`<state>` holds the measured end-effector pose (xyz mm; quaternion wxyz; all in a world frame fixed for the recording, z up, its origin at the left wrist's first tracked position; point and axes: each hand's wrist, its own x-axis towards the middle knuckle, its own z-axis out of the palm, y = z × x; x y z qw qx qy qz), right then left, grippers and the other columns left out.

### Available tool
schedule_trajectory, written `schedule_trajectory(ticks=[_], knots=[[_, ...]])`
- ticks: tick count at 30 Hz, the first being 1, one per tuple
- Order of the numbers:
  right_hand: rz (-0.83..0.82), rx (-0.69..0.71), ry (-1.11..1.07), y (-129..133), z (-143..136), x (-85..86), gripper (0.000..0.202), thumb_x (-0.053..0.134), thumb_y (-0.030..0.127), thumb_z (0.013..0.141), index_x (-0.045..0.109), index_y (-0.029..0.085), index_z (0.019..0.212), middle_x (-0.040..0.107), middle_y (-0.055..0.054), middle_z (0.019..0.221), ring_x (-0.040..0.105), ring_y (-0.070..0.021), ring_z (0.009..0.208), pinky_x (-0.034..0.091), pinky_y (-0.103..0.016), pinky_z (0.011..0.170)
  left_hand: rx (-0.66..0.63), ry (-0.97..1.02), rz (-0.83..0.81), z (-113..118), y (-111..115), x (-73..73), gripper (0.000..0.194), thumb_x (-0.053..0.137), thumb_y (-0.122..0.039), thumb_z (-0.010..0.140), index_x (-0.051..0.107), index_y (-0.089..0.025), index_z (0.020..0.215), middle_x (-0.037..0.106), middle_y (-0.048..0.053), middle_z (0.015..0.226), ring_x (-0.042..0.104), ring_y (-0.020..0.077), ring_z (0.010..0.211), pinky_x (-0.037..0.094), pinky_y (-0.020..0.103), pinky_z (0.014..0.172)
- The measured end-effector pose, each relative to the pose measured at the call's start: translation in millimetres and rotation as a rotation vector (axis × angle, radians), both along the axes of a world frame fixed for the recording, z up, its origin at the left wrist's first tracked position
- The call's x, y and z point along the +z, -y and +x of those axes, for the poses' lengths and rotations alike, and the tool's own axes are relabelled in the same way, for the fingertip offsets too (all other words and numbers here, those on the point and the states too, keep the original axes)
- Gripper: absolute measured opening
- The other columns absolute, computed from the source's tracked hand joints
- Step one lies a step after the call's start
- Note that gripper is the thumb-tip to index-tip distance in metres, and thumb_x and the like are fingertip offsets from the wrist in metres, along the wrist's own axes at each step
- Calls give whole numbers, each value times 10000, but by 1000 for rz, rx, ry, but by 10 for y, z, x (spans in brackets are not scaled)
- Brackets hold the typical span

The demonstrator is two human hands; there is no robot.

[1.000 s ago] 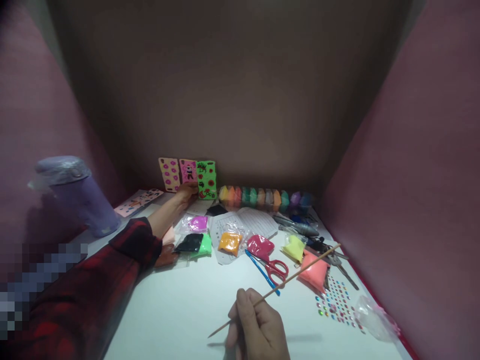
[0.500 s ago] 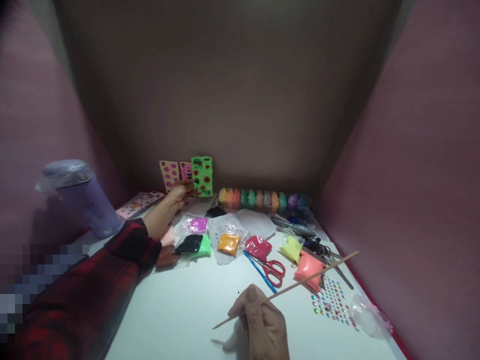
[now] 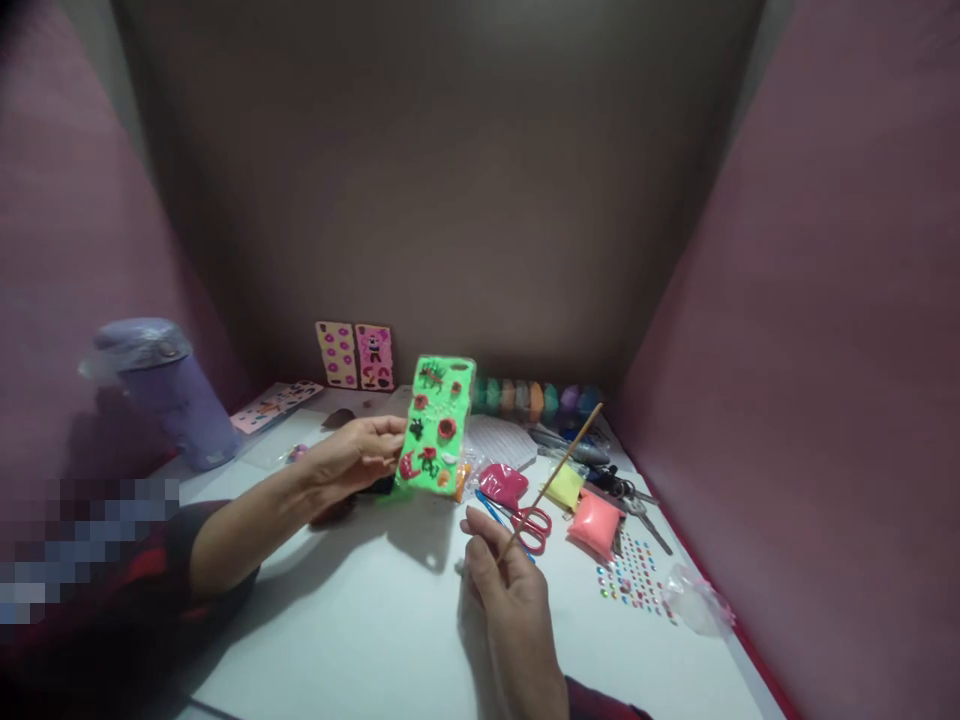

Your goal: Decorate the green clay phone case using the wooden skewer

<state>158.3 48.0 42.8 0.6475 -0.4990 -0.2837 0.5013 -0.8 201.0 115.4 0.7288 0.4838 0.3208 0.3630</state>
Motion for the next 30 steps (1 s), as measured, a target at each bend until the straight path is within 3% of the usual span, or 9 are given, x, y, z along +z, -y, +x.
schedule_trajectory(ticks=[5, 12, 15, 17, 19, 20, 23, 25, 30], knots=[[44, 34, -66, -38, -12, 47, 391, 717, 426, 719, 648, 170, 1006, 567, 17, 714, 487, -81, 598, 431, -176, 576, -104, -3, -43, 149, 284, -35, 117, 741, -131, 612, 712, -137, 725, 654, 68, 714, 578, 130, 635, 427, 257, 638], [10, 40, -117, -43, -3, 66, 353, 716, 436, 718, 609, 163, 916, 514, 38, 621, 444, -71, 555, 388, -153, 526, -77, -17, -75, 172, 377, -117, 127, 758, -146, 586, 696, -149, 697, 630, 56, 704, 573, 131, 650, 432, 267, 649], [30, 51, -110, -46, 4, 39, 318, 718, 414, 723, 599, 164, 879, 508, 40, 611, 424, -66, 549, 361, -140, 507, -135, -82, 14, 154, 341, -141, 171, 734, -245, 650, 699, -139, 779, 651, 88, 780, 582, 134, 667, 439, 261, 636], [33, 65, -109, -52, 9, 14, 308, 709, 425, 729, 589, 167, 846, 501, 42, 602, 406, -66, 542, 349, -139, 495, -112, -261, 208, 98, 180, -124, 259, 652, -341, 741, 686, -129, 885, 667, 118, 851, 605, 152, 703, 450, 258, 625], [33, 63, -120, -60, 12, -11, 309, 712, 434, 722, 579, 172, 820, 496, 45, 597, 400, -69, 544, 353, -143, 501, 105, -578, 500, -5, -106, -79, 316, 555, -362, 807, 648, -134, 1006, 679, 114, 904, 627, 170, 758, 469, 258, 638], [31, 60, -131, -64, 11, -22, 309, 714, 434, 720, 574, 176, 816, 498, 45, 600, 398, -70, 545, 354, -145, 503, 191, -661, 542, -68, -279, -51, 330, 547, -323, 809, 619, -125, 1063, 674, 119, 956, 627, 184, 813, 474, 267, 668], [12, 53, -179, -74, 5, -43, 302, 714, 426, 722, 558, 186, 821, 509, 43, 612, 386, -68, 538, 339, -143, 492, 361, -890, 592, -251, -766, 14, 268, 529, -218, 792, 622, -86, 1005, 660, 140, 986, 595, 225, 928, 459, 296, 722], [-4, 59, -196, -77, 4, -45, 300, 709, 426, 728, 549, 191, 825, 513, 42, 616, 382, -66, 535, 328, -142, 486, 389, -1048, 609, -315, -963, 9, 220, 562, -225, 772, 639, -81, 918, 665, 141, 950, 599, 233, 908, 454, 310, 722], [-4, 52, -187, -73, 16, -28, 309, 720, 429, 715, 544, 190, 801, 506, 44, 607, 399, -68, 549, 346, -144, 507, 378, -1347, 621, -218, -1018, -162, 342, 684, -400, 674, 653, -107, 847, 684, 155, 917, 620, 291, 901, 444, 318, 714]])
